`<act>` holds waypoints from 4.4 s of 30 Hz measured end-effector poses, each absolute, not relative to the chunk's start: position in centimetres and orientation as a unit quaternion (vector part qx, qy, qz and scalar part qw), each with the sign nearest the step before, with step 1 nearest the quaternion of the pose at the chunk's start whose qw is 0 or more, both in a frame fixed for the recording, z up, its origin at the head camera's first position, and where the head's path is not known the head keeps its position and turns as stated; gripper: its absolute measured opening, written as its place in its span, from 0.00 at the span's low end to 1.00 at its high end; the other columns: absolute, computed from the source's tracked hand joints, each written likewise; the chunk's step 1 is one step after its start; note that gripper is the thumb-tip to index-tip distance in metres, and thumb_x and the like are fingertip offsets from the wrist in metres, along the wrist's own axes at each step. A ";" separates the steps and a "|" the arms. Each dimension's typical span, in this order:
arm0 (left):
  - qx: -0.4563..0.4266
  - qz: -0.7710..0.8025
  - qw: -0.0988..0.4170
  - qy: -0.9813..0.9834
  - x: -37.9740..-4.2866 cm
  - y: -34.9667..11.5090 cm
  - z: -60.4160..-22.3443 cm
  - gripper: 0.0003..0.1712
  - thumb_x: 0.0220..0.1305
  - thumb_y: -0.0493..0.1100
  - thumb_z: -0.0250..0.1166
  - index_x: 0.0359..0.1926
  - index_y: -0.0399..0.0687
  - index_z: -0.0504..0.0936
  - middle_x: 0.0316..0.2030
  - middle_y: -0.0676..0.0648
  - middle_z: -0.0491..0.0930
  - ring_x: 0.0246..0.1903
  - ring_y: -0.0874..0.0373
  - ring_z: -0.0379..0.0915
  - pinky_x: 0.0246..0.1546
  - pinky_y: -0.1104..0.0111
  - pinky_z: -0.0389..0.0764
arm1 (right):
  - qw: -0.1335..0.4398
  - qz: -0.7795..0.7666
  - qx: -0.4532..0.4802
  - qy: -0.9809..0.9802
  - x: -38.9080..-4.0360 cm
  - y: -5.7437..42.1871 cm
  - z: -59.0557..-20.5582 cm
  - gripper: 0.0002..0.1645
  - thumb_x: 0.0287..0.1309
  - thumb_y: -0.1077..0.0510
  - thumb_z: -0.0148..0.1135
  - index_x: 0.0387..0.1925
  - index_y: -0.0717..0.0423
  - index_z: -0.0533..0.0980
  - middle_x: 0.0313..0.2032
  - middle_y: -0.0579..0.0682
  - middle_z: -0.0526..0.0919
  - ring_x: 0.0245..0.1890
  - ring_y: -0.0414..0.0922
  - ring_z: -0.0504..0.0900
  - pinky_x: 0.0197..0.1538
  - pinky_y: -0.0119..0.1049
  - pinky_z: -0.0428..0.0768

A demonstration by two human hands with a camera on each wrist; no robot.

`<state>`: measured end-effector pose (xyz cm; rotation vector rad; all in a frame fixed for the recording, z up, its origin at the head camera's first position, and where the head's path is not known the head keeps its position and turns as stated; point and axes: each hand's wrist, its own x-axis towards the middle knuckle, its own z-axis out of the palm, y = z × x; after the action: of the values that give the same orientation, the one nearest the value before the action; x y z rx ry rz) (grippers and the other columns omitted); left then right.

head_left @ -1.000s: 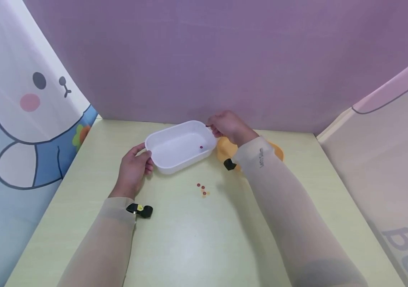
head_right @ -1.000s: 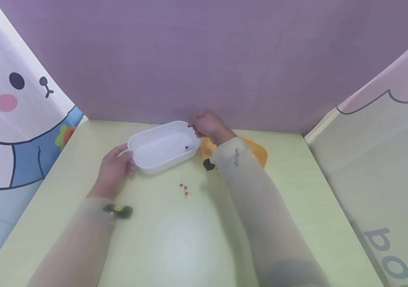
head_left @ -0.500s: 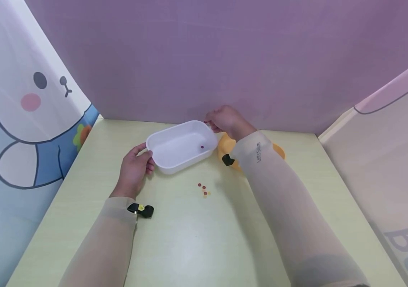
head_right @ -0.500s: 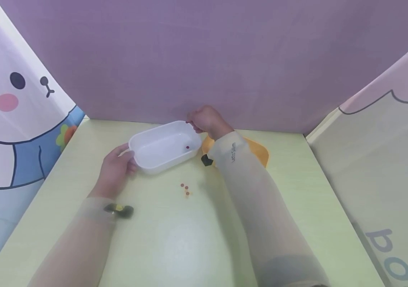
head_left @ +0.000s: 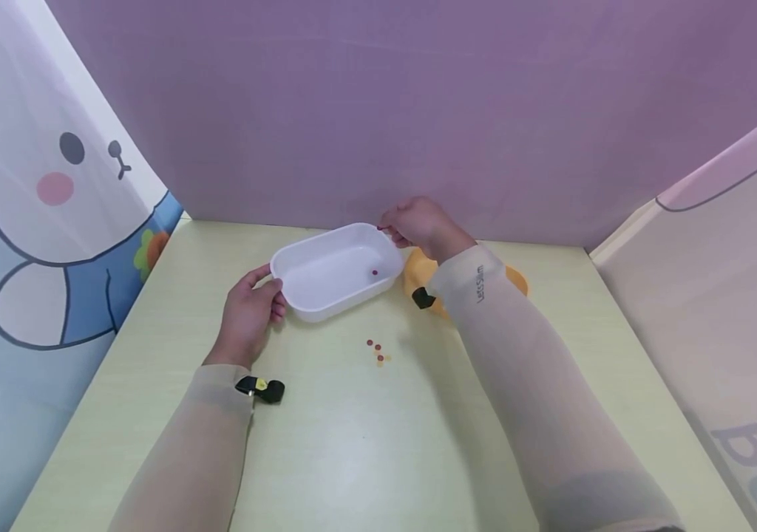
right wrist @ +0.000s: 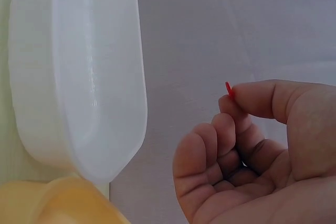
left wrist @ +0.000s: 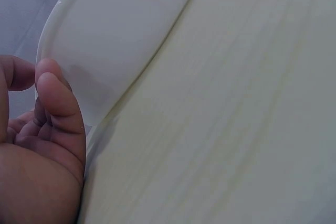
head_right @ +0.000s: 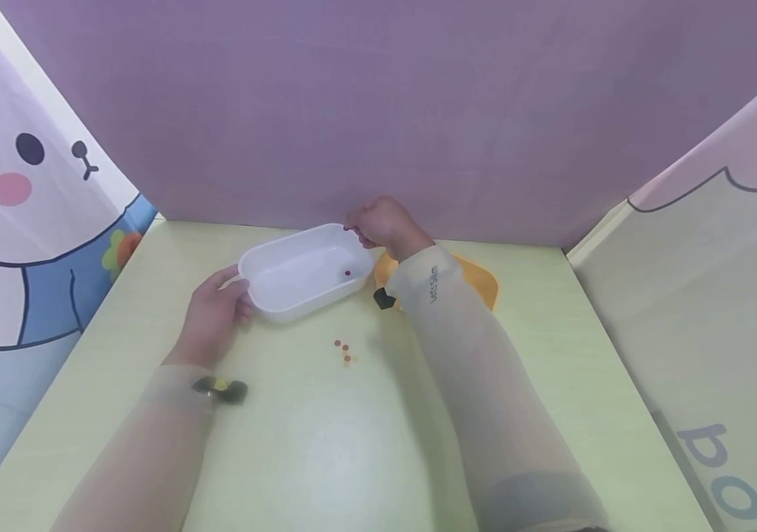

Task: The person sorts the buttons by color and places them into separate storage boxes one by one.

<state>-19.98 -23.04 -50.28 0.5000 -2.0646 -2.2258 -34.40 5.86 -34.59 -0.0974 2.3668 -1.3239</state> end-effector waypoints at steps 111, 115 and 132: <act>0.167 -0.743 0.039 -0.647 -19.7 -23.8 -50.0 0.29 0.86 0.46 0.63 0.82 0.55 0.73 0.38 0.46 0.81 0.30 0.60 0.78 0.28 0.73 0.84 | 0.181 -0.378 -0.159 0.894 -19.7 11.4 -46.5 0.04 0.71 0.53 0.75 0.38 0.43 0.93 0.31 0.42 0.90 0.35 0.44 0.82 0.40 0.36 0.81; 0.170 -0.743 0.038 -0.647 -19.6 -23.8 -50.0 0.29 0.86 0.45 0.63 0.82 0.55 0.74 0.38 0.46 0.81 0.30 0.60 0.78 0.28 0.73 0.84 | 0.178 -0.359 -0.154 0.903 -19.4 11.3 -46.9 0.05 0.72 0.53 0.75 0.38 0.42 0.93 0.36 0.40 0.91 0.39 0.43 0.82 0.42 0.35 0.81; 0.166 -0.735 0.029 -0.657 -19.8 -23.6 -50.3 0.30 0.87 0.47 0.62 0.83 0.57 0.72 0.39 0.47 0.81 0.31 0.60 0.79 0.30 0.73 0.84 | 0.173 -0.343 -0.152 0.910 -18.9 11.7 -48.1 0.01 0.69 0.52 0.78 0.40 0.41 0.92 0.39 0.38 0.90 0.42 0.42 0.82 0.47 0.38 0.82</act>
<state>-19.82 -23.65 -50.32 0.5109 -2.0264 -2.2667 -18.86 11.66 -48.09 -0.4311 2.5826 -0.9740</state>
